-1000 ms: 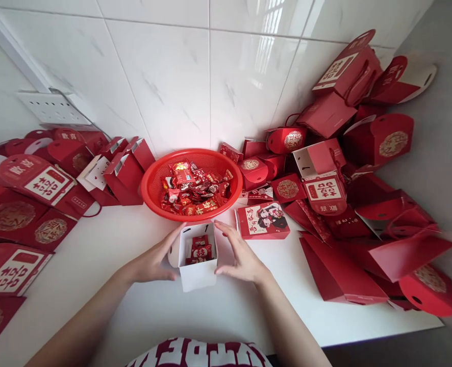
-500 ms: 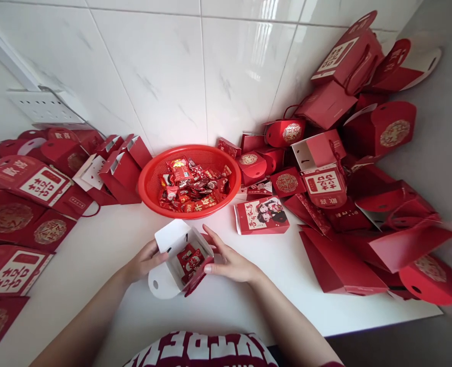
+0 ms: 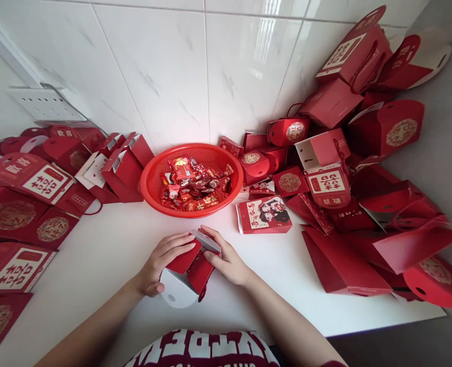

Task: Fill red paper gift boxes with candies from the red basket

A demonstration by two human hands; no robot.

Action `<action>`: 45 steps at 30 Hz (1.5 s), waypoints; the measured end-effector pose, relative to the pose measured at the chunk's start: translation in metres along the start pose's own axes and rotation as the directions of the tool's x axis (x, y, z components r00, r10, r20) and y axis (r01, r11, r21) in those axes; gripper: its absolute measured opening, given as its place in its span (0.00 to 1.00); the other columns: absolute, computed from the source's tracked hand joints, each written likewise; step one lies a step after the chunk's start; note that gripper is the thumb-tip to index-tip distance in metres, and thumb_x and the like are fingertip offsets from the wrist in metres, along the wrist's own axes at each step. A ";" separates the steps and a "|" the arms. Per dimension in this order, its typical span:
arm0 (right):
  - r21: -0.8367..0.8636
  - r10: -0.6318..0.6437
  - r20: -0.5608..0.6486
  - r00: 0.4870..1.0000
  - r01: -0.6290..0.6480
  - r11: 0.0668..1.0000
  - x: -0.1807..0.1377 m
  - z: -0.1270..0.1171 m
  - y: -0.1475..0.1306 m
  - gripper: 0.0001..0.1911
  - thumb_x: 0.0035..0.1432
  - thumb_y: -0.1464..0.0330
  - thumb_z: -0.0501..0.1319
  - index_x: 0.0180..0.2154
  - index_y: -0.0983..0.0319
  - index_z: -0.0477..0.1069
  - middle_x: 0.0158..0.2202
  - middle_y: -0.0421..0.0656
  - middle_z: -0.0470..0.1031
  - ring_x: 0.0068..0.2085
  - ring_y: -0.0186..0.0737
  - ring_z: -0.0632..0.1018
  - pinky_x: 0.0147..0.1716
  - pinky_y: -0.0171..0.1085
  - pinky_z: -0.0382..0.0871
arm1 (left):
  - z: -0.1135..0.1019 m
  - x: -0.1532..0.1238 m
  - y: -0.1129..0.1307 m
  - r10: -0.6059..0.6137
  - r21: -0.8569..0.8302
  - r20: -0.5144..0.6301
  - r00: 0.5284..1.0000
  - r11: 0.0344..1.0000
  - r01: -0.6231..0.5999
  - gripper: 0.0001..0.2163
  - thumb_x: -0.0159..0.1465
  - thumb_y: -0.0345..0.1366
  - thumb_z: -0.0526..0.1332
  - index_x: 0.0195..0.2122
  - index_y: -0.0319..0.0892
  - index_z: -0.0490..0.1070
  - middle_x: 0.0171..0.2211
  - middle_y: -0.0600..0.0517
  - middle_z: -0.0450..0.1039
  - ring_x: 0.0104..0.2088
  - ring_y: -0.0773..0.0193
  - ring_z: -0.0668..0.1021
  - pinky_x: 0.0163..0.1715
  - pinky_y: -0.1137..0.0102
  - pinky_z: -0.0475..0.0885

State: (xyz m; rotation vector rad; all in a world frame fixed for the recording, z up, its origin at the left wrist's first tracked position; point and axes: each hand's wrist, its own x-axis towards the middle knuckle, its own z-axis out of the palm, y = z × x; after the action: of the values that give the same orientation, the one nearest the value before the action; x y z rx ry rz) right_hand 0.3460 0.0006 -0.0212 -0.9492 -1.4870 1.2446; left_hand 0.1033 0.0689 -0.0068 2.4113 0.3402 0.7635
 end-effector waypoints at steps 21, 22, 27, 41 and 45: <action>-0.291 -0.194 0.113 0.974 0.219 0.931 -0.001 -0.009 -0.008 0.20 0.61 0.63 0.67 0.54 0.56 0.74 0.54 0.49 0.69 0.55 0.45 0.72 0.57 0.45 0.68 | -0.007 0.002 -0.006 -0.612 -0.566 -0.398 0.683 0.750 0.342 0.10 0.68 0.42 0.58 0.42 0.42 0.71 0.44 0.48 0.72 0.38 0.61 0.80 0.44 0.66 0.73; -0.307 -0.193 0.083 0.978 0.209 0.928 -0.001 -0.008 -0.008 0.20 0.61 0.62 0.67 0.54 0.56 0.74 0.50 0.49 0.69 0.52 0.45 0.73 0.54 0.45 0.70 | -0.012 0.002 -0.007 -0.594 -0.499 -0.430 0.680 0.784 0.369 0.10 0.68 0.42 0.58 0.41 0.41 0.72 0.43 0.48 0.72 0.37 0.63 0.79 0.43 0.67 0.73; -0.341 -0.168 -0.036 0.985 0.146 0.929 -0.006 0.009 -0.002 0.19 0.61 0.60 0.66 0.54 0.56 0.74 0.37 0.44 0.68 0.37 0.40 0.73 0.37 0.39 0.74 | -0.029 -0.003 -0.002 -0.617 -0.321 -0.454 0.643 0.786 0.529 0.13 0.68 0.45 0.58 0.41 0.41 0.74 0.38 0.48 0.75 0.40 0.60 0.78 0.44 0.67 0.71; -0.453 -0.240 0.423 0.874 0.433 0.779 -0.014 0.059 -0.016 0.24 0.60 0.68 0.61 0.57 0.63 0.64 0.47 0.50 0.73 0.46 0.47 0.72 0.50 0.46 0.69 | -0.018 -0.015 0.070 -0.631 0.203 -0.140 0.763 0.736 0.646 0.35 0.68 0.53 0.52 0.72 0.47 0.43 0.72 0.47 0.42 0.71 0.47 0.51 0.69 0.52 0.50; -0.522 -0.247 0.489 0.837 0.507 0.685 -0.017 0.056 -0.014 0.25 0.62 0.67 0.59 0.60 0.63 0.61 0.51 0.51 0.72 0.49 0.47 0.72 0.52 0.45 0.69 | -0.013 -0.018 0.069 -0.554 0.559 -0.113 0.825 0.651 0.514 0.37 0.69 0.50 0.53 0.72 0.45 0.34 0.72 0.43 0.41 0.71 0.46 0.51 0.67 0.49 0.52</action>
State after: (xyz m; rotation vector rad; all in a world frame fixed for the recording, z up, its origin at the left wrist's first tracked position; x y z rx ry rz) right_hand 0.2958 -0.0317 -0.0130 -0.7513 -2.3802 0.6096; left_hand 0.0852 0.0126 0.0348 2.6243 1.3632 0.3163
